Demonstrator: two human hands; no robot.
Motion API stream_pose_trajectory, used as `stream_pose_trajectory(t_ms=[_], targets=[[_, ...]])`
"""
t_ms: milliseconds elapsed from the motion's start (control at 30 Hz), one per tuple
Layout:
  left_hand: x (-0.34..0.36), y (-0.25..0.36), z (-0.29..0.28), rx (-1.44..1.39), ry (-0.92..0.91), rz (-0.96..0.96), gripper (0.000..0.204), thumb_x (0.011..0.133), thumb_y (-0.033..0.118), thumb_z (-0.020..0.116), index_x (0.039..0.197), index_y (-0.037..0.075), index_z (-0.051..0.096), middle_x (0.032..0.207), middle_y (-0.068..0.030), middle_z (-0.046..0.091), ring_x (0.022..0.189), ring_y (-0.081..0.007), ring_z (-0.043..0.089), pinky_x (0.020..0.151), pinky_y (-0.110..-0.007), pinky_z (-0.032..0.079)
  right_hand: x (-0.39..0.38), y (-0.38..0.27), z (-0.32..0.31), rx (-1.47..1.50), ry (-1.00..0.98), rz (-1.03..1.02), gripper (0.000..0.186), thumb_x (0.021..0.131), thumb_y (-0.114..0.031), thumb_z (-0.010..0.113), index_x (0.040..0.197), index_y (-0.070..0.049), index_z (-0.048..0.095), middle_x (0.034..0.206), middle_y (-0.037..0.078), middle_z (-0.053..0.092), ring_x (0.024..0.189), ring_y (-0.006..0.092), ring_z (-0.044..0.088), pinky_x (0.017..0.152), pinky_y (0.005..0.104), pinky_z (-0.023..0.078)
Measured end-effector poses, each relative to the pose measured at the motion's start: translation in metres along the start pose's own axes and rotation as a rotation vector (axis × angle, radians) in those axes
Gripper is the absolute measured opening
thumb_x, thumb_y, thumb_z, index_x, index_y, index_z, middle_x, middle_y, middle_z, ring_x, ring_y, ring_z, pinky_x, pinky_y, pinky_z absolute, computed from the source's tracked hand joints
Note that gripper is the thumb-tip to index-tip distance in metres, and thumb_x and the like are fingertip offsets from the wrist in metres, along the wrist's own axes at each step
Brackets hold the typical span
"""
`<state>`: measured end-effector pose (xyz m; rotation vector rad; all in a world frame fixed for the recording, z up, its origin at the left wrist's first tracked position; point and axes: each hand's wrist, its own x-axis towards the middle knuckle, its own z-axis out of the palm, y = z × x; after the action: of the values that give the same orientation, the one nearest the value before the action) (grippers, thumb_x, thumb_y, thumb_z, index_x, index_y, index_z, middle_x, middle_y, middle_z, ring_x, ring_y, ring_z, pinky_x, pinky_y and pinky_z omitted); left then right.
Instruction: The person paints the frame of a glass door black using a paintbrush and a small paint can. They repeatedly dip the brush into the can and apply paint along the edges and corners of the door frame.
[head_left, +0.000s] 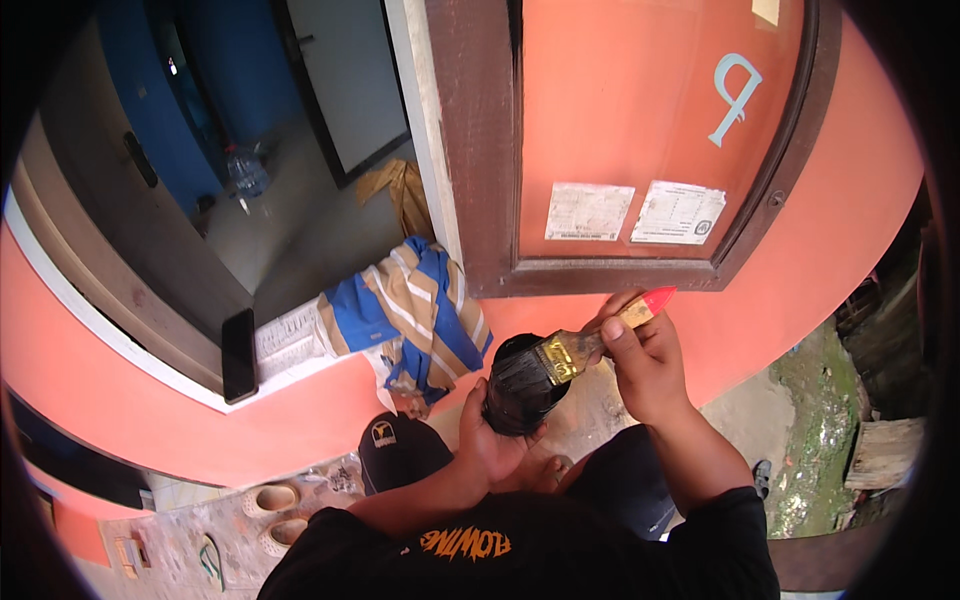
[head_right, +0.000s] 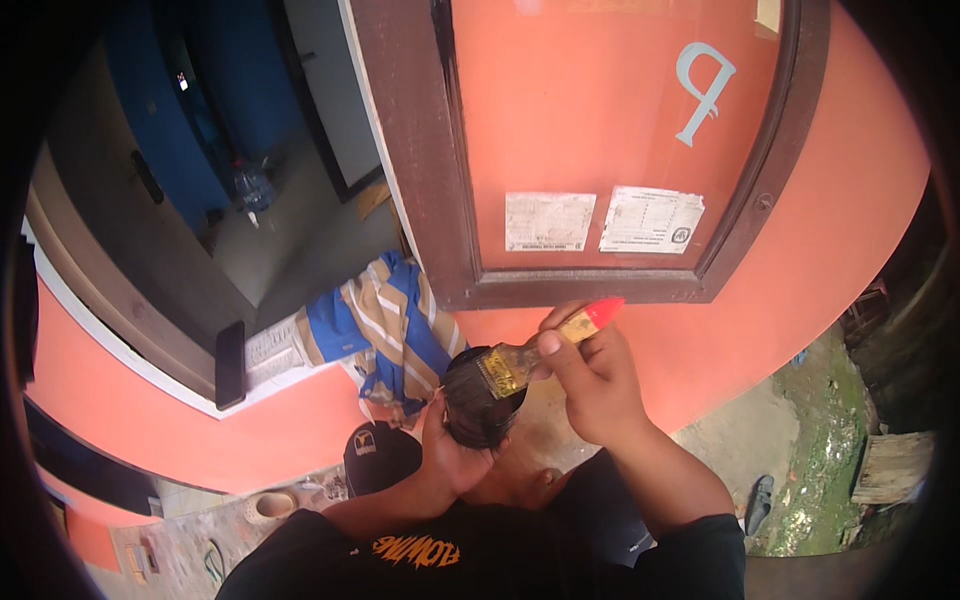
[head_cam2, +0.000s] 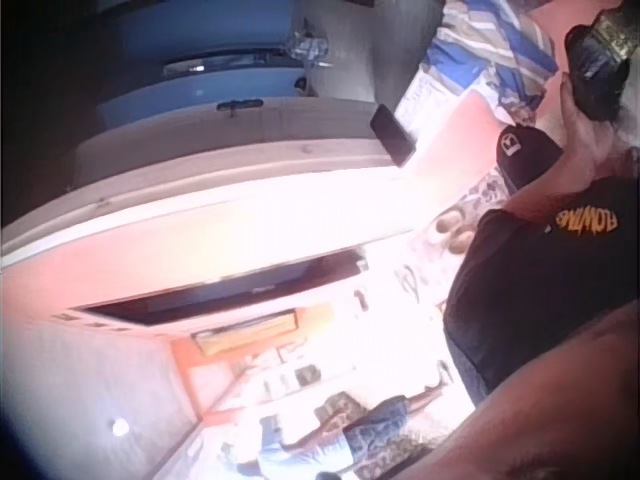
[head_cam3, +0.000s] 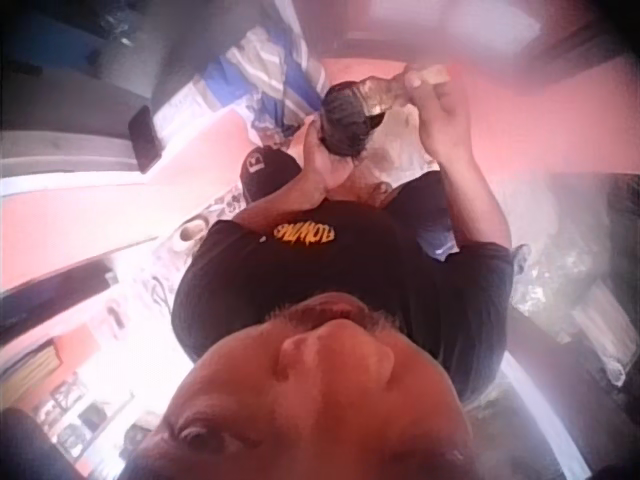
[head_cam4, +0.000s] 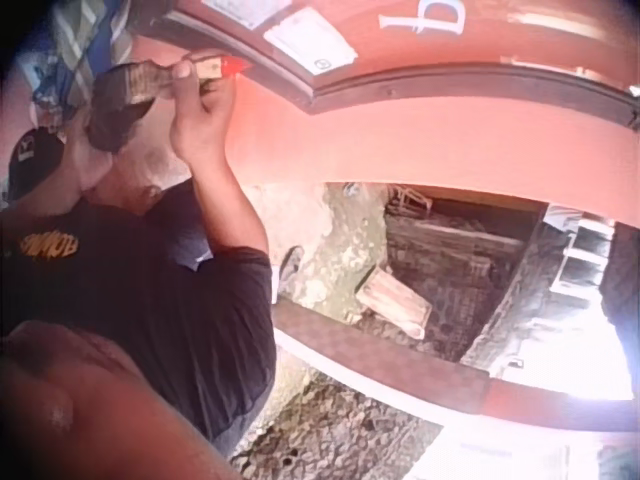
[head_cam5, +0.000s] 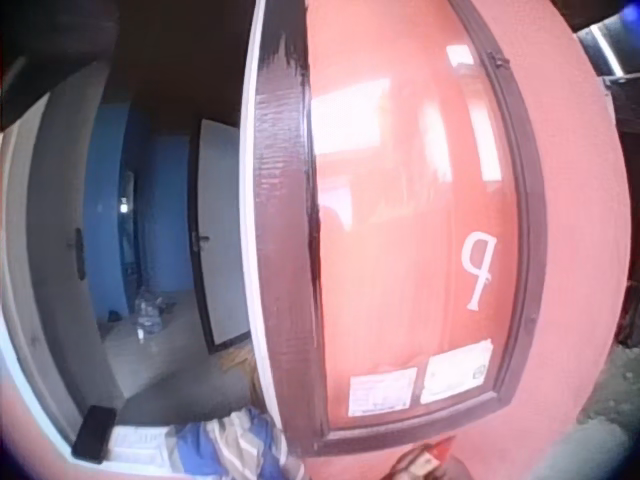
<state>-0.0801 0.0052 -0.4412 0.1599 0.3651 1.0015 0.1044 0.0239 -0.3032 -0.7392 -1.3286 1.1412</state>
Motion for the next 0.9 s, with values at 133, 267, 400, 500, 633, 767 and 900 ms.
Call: stream_pose_trajectory(t_ms=[133, 267, 400, 500, 633, 767, 900], targets=[[0.01, 0.01, -0.002, -0.039, -0.017, 0.012, 0.052, 0.092, 0.06, 0.043, 0.123, 0.02, 0.057, 0.121, -0.0057, 0.062, 0.106, -0.0247, 0.06, 0.081, -0.043, 0.051, 0.011, 0.006, -0.004, 0.294, 0.22, -0.013, 0.018, 0.096, -0.02, 0.058, 0.105, -0.005, 0.052, 0.09, 0.006, 0.06, 0.074, 0.0144, 0.061, 0.068, 0.0289, 0.052], [0.013, 0.017, 0.003, -0.114, -0.036, 0.042, 0.065, 0.09, 0.062, 0.041, 0.131, 0.013, 0.051, 0.125, -0.0118, 0.059, 0.111, -0.0333, 0.059, 0.075, -0.042, 0.056, 0.034, 0.003, -0.009, 0.408, 0.234, -0.265, 0.023, 0.094, -0.016, 0.062, 0.11, -0.007, 0.049, 0.099, 0.009, 0.062, 0.078, 0.0163, 0.062, 0.072, 0.0301, 0.052], [0.015, 0.02, 0.002, -0.138, -0.008, 0.042, 0.072, 0.088, 0.064, 0.039, 0.135, 0.011, 0.048, 0.126, -0.0148, 0.058, 0.113, -0.0379, 0.058, 0.072, -0.043, 0.058, 0.076, -0.009, -0.012, 0.373, 0.204, -0.669, 0.026, 0.093, -0.011, 0.061, 0.112, -0.007, 0.044, 0.102, 0.014, 0.063, 0.089, 0.0173, 0.061, 0.08, 0.0315, 0.049], [0.015, 0.022, 0.005, -0.159, 0.021, 0.018, 0.07, 0.089, 0.063, 0.039, 0.135, 0.012, 0.048, 0.126, -0.0148, 0.058, 0.112, -0.0381, 0.059, 0.071, -0.043, 0.058, 0.109, -0.015, -0.021, 0.253, 0.186, -0.884, 0.027, 0.092, -0.008, 0.062, 0.112, -0.006, 0.044, 0.104, 0.017, 0.063, 0.092, 0.0188, 0.061, 0.083, 0.0329, 0.048], [0.019, 0.022, -0.005, -0.147, 0.007, 0.009, 0.066, 0.089, 0.061, 0.039, 0.134, 0.014, 0.05, 0.127, -0.0132, 0.058, 0.112, -0.0365, 0.058, 0.074, -0.046, 0.055, 0.144, -0.022, -0.021, 0.189, 0.172, -1.039, 0.028, 0.091, -0.005, 0.062, 0.112, -0.006, 0.045, 0.107, 0.021, 0.063, 0.096, 0.02, 0.061, 0.086, 0.034, 0.048], [0.027, 0.024, -0.018, -0.141, -0.008, -0.069, 0.062, 0.089, 0.062, 0.041, 0.132, 0.018, 0.052, 0.131, -0.0093, 0.057, 0.117, -0.0318, 0.055, 0.084, -0.05, 0.05, 0.161, -0.026, -0.034, 0.055, 0.102, -1.099, 0.024, 0.096, -0.007, 0.057, 0.117, -0.006, 0.046, 0.114, 0.023, 0.061, 0.106, 0.0288, 0.062, 0.095, 0.0451, 0.048], [0.031, 0.025, -0.017, -0.135, 0.011, -0.087, 0.062, 0.088, 0.062, 0.043, 0.131, 0.019, 0.053, 0.131, -0.0086, 0.057, 0.117, -0.0303, 0.055, 0.086, -0.05, 0.048, 0.171, -0.03, -0.032, -0.004, 0.086, -1.136, 0.025, 0.095, -0.007, 0.058, 0.117, -0.006, 0.046, 0.115, 0.025, 0.06, 0.106, 0.0298, 0.062, 0.095, 0.0458, 0.048]])
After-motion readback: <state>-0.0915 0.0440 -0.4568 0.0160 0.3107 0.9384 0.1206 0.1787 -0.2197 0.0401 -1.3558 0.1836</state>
